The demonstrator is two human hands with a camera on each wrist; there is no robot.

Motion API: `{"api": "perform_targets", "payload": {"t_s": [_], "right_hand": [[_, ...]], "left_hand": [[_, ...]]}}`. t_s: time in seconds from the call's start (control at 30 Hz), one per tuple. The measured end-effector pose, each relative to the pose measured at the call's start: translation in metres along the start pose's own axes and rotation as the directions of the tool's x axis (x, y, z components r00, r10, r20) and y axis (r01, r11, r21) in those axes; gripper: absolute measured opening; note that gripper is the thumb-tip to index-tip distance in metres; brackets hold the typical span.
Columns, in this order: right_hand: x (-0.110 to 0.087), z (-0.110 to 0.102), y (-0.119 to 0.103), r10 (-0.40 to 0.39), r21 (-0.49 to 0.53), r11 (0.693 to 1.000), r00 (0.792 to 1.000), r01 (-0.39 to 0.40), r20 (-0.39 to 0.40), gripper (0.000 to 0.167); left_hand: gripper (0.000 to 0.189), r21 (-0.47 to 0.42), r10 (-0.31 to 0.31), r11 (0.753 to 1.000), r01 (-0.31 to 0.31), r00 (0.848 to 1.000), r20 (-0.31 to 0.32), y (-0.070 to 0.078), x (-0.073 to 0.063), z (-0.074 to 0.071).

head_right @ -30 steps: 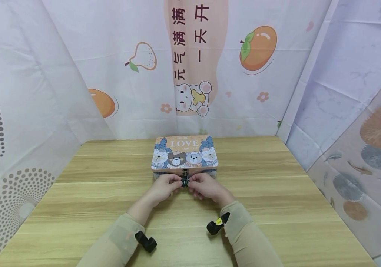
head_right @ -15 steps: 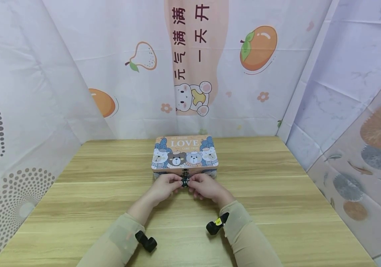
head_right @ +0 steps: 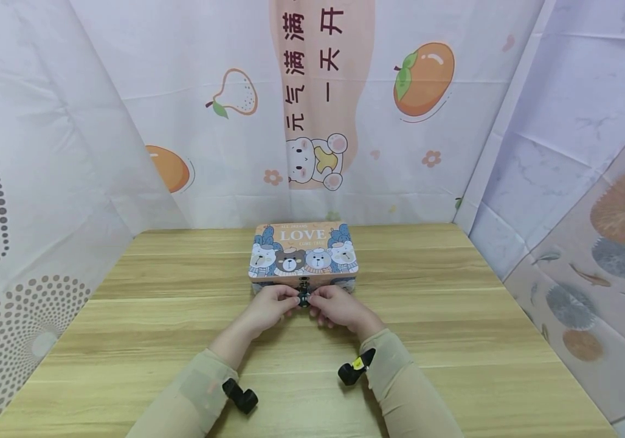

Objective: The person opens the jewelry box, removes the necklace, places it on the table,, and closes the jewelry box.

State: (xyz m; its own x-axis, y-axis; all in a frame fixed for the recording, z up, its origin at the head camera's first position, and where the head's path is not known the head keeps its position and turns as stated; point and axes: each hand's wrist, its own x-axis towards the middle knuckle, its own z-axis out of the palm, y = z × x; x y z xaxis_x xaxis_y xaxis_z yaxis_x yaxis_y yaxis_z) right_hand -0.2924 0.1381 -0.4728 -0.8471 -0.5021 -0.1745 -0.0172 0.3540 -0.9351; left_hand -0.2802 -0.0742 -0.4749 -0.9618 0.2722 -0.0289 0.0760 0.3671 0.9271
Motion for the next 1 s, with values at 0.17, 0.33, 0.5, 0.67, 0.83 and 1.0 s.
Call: {"api": "perform_targets", "payload": {"t_s": [0.17, 0.33, 0.5, 0.67, 0.83, 1.0], "right_hand": [[-0.0002, -0.0002, -0.0003, 0.016, 0.020, 1.000, 1.000, -0.016, -0.011, 0.027], [-0.0003, -0.0007, -0.0004, 0.046, 0.076, 0.996, 0.999, -0.043, -0.029, 0.025], [-0.0002, -0.0007, -0.0002, 0.035, 0.061, 0.998, 0.999, -0.034, -0.020, 0.020], [0.0007, -0.0001, 0.0012, 0.013, 0.040, 0.999, 1.000, -0.012, -0.008, 0.020], [0.0015, 0.0001, 0.0017, 0.009, 0.032, 0.999, 1.000, -0.009, -0.004, 0.022], [0.0013, -0.0004, 0.0010, 0.002, 0.019, 1.000, 1.000, -0.002, -0.004, 0.024]], "left_hand": [[0.015, -0.004, -0.008, 1.000, 0.008, 1.000, 0.000, 0.0003, -0.0001, 0.0002], [0.015, -0.005, -0.017, 1.000, 0.017, 1.000, 0.003, -0.0003, -0.0002, 0.0002], [0.015, -0.008, -0.018, 1.000, 0.018, 1.000, 0.005, -0.0016, 0.0003, 0.0003], [0.015, -0.009, -0.015, 1.000, 0.015, 1.000, 0.005, -0.0015, 0.0006, 0.0002], [0.015, -0.008, -0.011, 1.000, 0.011, 1.000, 0.005, -0.0012, 0.0010, 0.0002], [0.015, -0.009, -0.013, 1.000, 0.013, 1.000, 0.006, -0.0015, 0.0016, 0.0001]]}}
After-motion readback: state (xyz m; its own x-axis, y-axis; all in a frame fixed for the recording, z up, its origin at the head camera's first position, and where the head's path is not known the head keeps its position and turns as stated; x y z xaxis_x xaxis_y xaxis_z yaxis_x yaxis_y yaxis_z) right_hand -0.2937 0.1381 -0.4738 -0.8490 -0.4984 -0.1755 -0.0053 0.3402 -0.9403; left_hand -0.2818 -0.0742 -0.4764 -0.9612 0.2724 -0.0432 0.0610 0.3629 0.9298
